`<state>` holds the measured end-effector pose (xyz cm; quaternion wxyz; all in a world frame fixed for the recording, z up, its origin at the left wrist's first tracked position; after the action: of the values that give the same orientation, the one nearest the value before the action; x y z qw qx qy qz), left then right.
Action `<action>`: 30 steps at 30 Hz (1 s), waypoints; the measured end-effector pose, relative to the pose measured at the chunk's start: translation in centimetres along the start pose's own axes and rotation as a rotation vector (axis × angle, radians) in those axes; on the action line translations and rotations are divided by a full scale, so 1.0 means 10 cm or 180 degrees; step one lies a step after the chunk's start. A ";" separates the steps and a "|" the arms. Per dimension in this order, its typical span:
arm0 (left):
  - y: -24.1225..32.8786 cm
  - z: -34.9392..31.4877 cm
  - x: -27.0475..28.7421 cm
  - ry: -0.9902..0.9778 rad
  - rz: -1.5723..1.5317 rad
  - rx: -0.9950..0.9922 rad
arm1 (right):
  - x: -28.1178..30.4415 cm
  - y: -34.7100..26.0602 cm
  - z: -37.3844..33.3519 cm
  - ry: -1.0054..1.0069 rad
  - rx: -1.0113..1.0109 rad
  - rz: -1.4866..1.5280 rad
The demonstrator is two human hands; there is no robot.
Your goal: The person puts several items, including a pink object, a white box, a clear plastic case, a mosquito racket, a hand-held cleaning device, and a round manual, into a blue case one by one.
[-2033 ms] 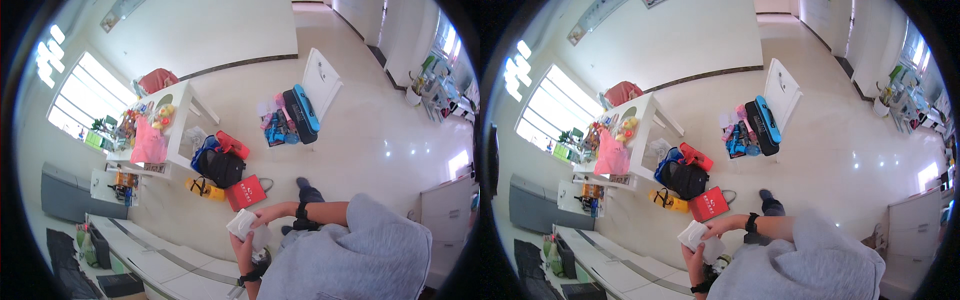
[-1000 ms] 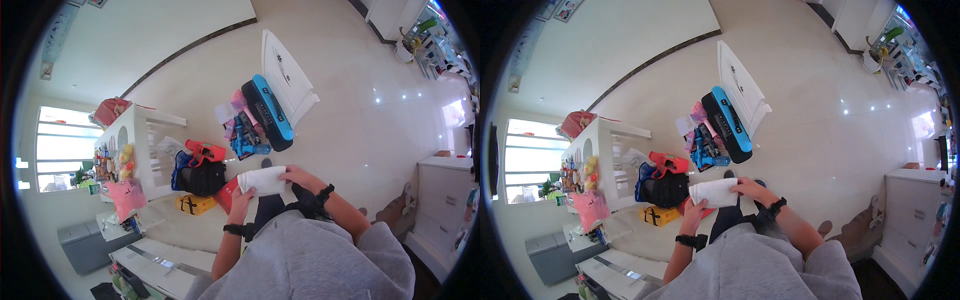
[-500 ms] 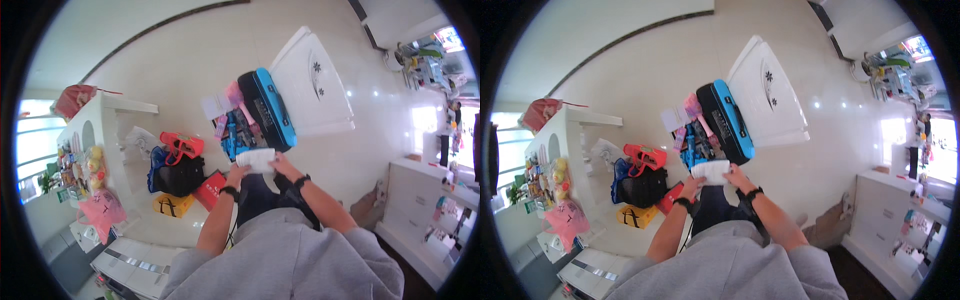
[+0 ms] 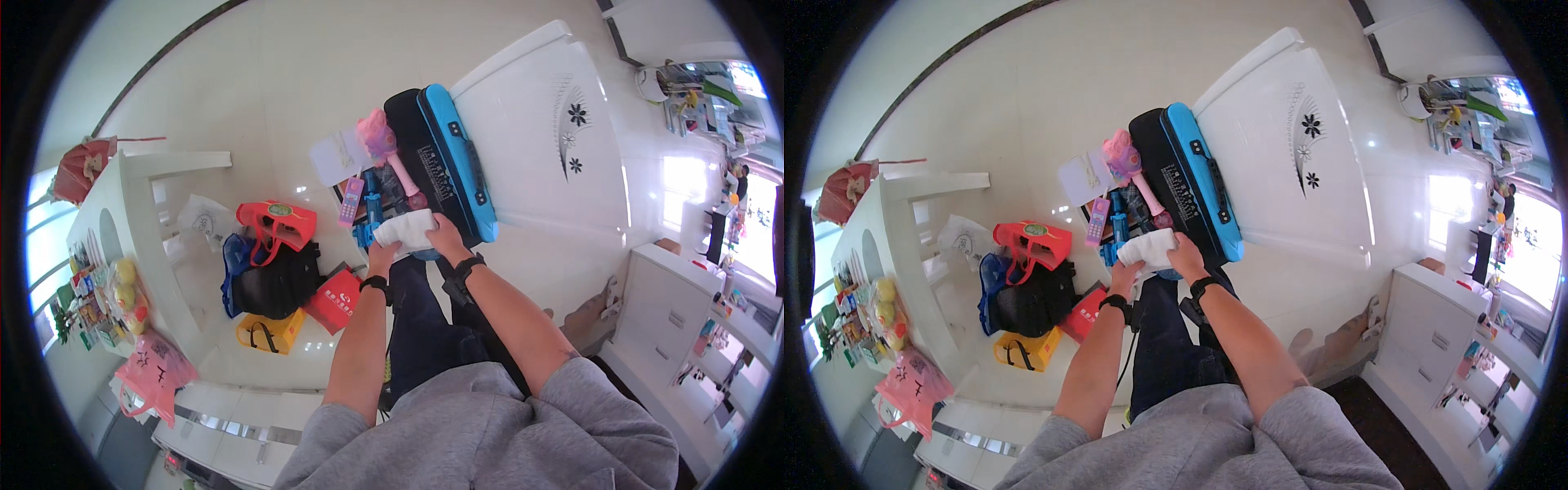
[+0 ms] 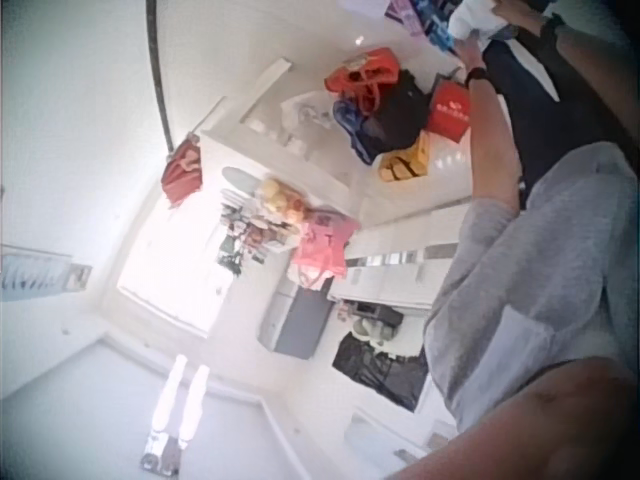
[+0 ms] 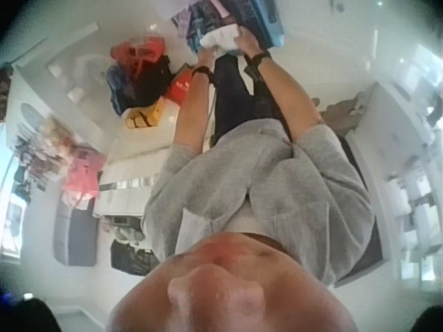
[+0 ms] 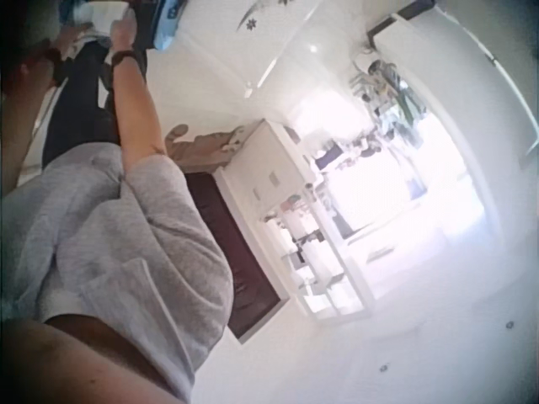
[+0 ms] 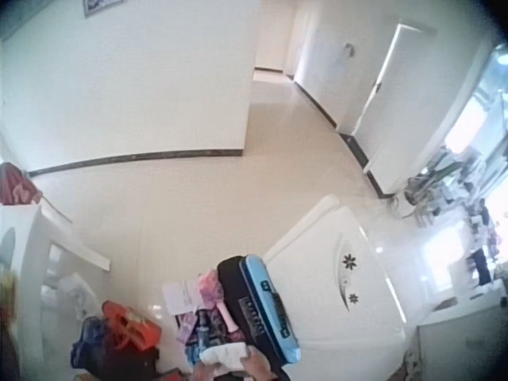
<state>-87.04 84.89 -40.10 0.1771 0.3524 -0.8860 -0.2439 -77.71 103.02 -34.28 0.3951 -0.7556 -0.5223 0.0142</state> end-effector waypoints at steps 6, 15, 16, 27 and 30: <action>0.08 0.19 0.06 0.0074 0.0112 0.0032 | -0.01 0.17 0.31 -0.0495 0.0442 0.0695; 0.32 0.25 0.05 0.0115 -0.0251 0.0284 | 0.01 0.00 0.58 -0.0475 0.0644 0.0887; 0.38 0.26 0.08 0.0079 -0.0230 0.0240 | 0.00 -0.07 0.61 -0.0486 0.0646 0.0914; 1.00 0.70 0.00 0.0183 -0.0184 -0.0183 | 0.00 -0.47 1.18 -0.0216 0.1191 0.1326; 0.83 0.76 0.05 0.0403 -0.0113 -0.0268 | -0.04 -0.54 1.05 0.0188 0.1854 0.0655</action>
<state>-95.51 92.08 -41.62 0.2431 0.3751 -0.8555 -0.2612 -86.66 109.56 -38.34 0.6066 -0.6595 -0.4053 0.1813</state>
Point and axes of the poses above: each hand's wrist, its own z-axis towards the middle knuckle, its own x-axis out of the back of the hand, y = z × x, the point moved 4 cm from there along z, towards the middle knuckle, and after that the axes turned 11 degrees about z, right-handed, at the moved point
